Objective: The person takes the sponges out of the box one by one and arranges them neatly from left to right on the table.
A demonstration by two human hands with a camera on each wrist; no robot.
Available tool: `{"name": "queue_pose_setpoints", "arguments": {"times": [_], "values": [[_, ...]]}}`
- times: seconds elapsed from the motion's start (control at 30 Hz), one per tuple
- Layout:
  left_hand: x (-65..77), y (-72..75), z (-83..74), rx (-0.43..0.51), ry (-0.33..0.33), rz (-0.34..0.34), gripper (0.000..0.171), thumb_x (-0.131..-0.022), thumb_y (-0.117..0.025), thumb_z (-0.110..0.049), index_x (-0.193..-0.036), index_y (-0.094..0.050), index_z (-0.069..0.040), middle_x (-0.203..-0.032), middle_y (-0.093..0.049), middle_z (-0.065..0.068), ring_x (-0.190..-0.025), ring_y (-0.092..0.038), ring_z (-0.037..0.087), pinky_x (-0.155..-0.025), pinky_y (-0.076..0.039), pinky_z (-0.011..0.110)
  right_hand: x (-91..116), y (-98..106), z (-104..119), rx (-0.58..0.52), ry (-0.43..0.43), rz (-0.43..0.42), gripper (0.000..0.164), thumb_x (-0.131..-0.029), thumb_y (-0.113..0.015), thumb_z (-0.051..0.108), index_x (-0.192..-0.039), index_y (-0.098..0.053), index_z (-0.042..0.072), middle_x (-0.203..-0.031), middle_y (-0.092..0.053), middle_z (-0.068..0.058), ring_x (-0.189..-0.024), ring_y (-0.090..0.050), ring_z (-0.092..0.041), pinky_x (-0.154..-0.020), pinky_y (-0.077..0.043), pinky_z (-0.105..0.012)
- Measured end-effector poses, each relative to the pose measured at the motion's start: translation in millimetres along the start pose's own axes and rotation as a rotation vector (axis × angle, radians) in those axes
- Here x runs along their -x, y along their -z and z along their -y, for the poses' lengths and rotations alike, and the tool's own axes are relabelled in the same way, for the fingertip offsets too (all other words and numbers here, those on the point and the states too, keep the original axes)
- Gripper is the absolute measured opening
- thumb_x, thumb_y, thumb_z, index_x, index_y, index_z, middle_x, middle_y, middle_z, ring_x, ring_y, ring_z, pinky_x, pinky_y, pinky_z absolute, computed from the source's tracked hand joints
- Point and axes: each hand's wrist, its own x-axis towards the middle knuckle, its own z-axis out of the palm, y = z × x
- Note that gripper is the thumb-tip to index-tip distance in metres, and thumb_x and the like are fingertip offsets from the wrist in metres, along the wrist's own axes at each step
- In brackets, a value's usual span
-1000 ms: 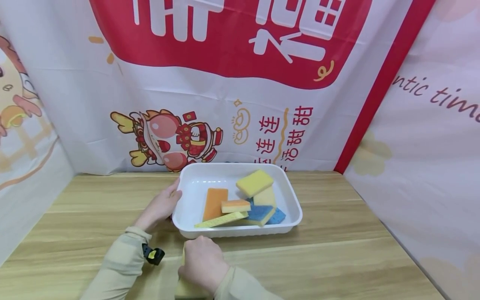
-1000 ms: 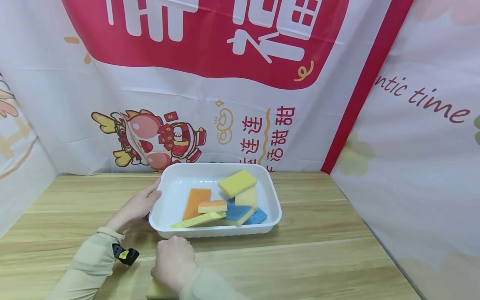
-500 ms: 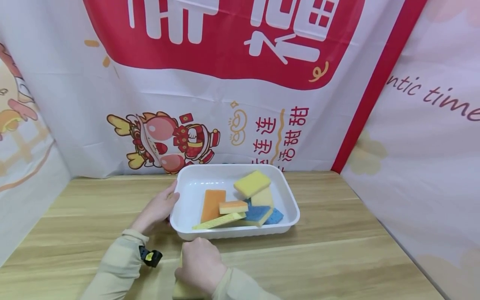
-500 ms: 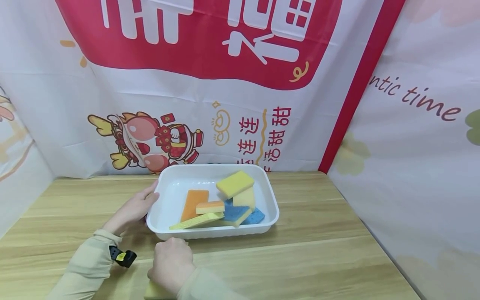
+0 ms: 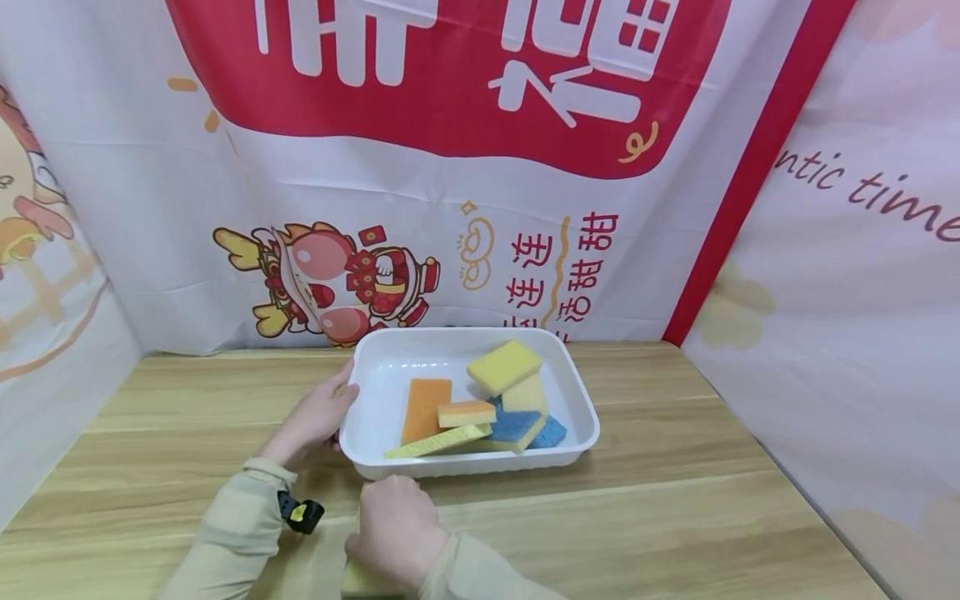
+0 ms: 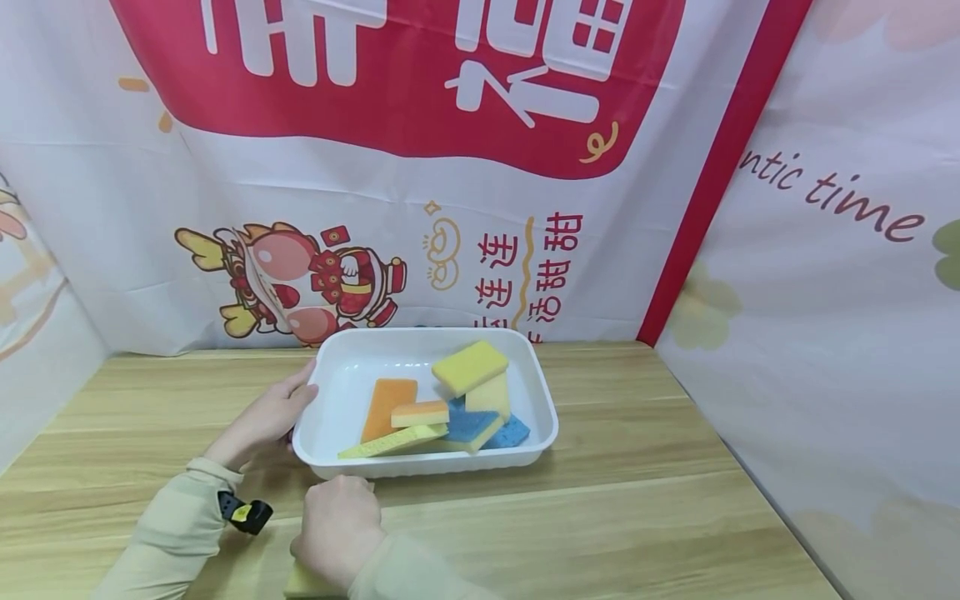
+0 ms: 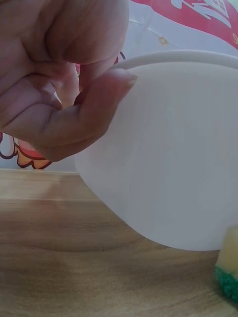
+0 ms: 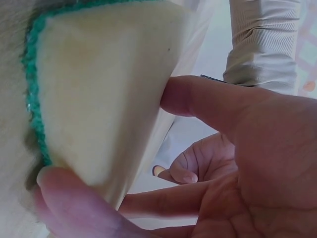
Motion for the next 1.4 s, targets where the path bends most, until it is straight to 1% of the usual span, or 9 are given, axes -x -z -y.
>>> {"name": "queue_pose_setpoints", "arguments": {"times": [0.13, 0.3, 0.53, 0.67, 0.9, 1.0, 1.17, 1.27, 1.4], "values": [[0.2, 0.0, -0.1, 0.004, 0.016, 0.0, 0.058, -0.108, -0.035, -0.031, -0.16, -0.01, -0.022, -0.098, -0.063, 0.021, -0.046, -0.053, 0.019, -0.048, -0.052, 0.041, 2, 0, 1, 0.004, 0.011, -0.002, 0.031, -0.072, -0.079, 0.034, -0.059, -0.058, 0.017, -0.067, -0.059, 0.0, -0.063, -0.056, -0.013, -0.045, -0.045, -0.028], [0.9, -0.3, -0.7, 0.001, 0.017, 0.002, 0.058, -0.108, -0.035, -0.031, -0.16, -0.01, -0.022, -0.093, -0.064, 0.019, -0.047, -0.054, 0.02, -0.049, -0.052, 0.043, 4, -1, 0, 0.015, 0.031, -0.008, 0.026, -0.072, -0.079, 0.035, -0.065, -0.061, 0.017, -0.067, -0.057, 0.001, -0.066, -0.056, -0.013, -0.048, -0.046, -0.028], [0.6, 0.5, 0.4, 0.0, 0.019, 0.0, 0.058, -0.108, -0.035, -0.032, -0.16, -0.009, -0.024, -0.097, -0.063, 0.021, -0.048, -0.055, 0.02, -0.049, -0.052, 0.04, 3, 0, 1, -0.007, 0.056, 0.007, 0.041, -0.074, -0.079, 0.04, -0.054, -0.051, 0.02, -0.062, -0.051, 0.004, -0.061, -0.052, -0.009, -0.047, -0.043, -0.025], [0.3, 0.5, 0.3, -0.015, 0.009, 0.0, 0.058, -0.108, -0.034, -0.032, -0.16, -0.009, -0.023, -0.09, -0.063, 0.019, -0.047, -0.054, 0.02, -0.048, -0.052, 0.039, 3, 2, 2, -0.011, 0.058, 0.002, 0.042, -0.074, -0.079, 0.042, -0.054, -0.05, 0.02, -0.06, -0.049, 0.004, -0.059, -0.05, -0.009, -0.046, -0.041, -0.025], [1.4, -0.5, -1.3, -0.012, 0.028, 0.003, 0.058, -0.108, -0.034, -0.032, -0.16, -0.009, -0.023, -0.087, -0.063, 0.017, -0.047, -0.054, 0.02, -0.048, -0.051, 0.039, 2, 0, 3, 0.015, 0.009, 0.02, 0.044, -0.075, -0.078, 0.05, -0.06, -0.055, 0.015, -0.066, -0.052, 0.003, -0.064, -0.052, -0.009, -0.046, -0.042, -0.027], [1.8, -1.0, -2.0, -0.01, 0.034, 0.002, 0.058, -0.108, -0.035, -0.032, -0.16, -0.009, -0.024, -0.091, -0.063, 0.018, -0.048, -0.055, 0.021, -0.048, -0.052, 0.039, 2, -1, 5, 0.036, -0.033, 0.049, 0.045, -0.074, -0.077, 0.055, -0.071, -0.061, 0.013, -0.07, -0.055, 0.002, -0.068, -0.055, -0.011, -0.048, -0.046, -0.029], [0.9, -1.4, -0.6, -0.009, 0.042, -0.002, 0.058, -0.108, -0.035, -0.032, -0.16, -0.009, -0.024, -0.091, -0.064, 0.017, -0.049, -0.056, 0.021, -0.048, -0.052, 0.039, 2, -3, 10, 0.14, -0.096, 0.105, 0.059, -0.071, -0.073, 0.07, -0.089, -0.066, 0.014, -0.076, -0.059, 0.001, -0.069, -0.057, -0.012, -0.054, -0.048, -0.033], [0.4, -1.5, 0.2, -0.001, 0.042, 0.0, 0.058, -0.108, -0.034, -0.033, -0.16, -0.009, -0.025, -0.088, -0.064, 0.016, -0.048, -0.056, 0.021, -0.048, -0.052, 0.04, 2, -3, 14, 0.192, -0.126, 0.113, 0.064, -0.069, -0.069, 0.076, -0.09, -0.064, 0.016, -0.075, -0.059, 0.001, -0.067, -0.058, -0.013, -0.053, -0.046, -0.033], [0.2, -2.2, 0.2, 0.014, 0.05, 0.004, 0.058, -0.108, -0.035, -0.034, -0.16, -0.008, -0.027, -0.09, -0.064, 0.015, -0.049, -0.056, 0.022, -0.048, -0.051, 0.039, 2, -3, 15, 0.2, -0.143, 0.104, 0.065, -0.069, -0.068, 0.077, -0.089, -0.063, 0.015, -0.074, -0.057, 0.001, -0.066, -0.058, -0.013, -0.053, -0.045, -0.032]]}}
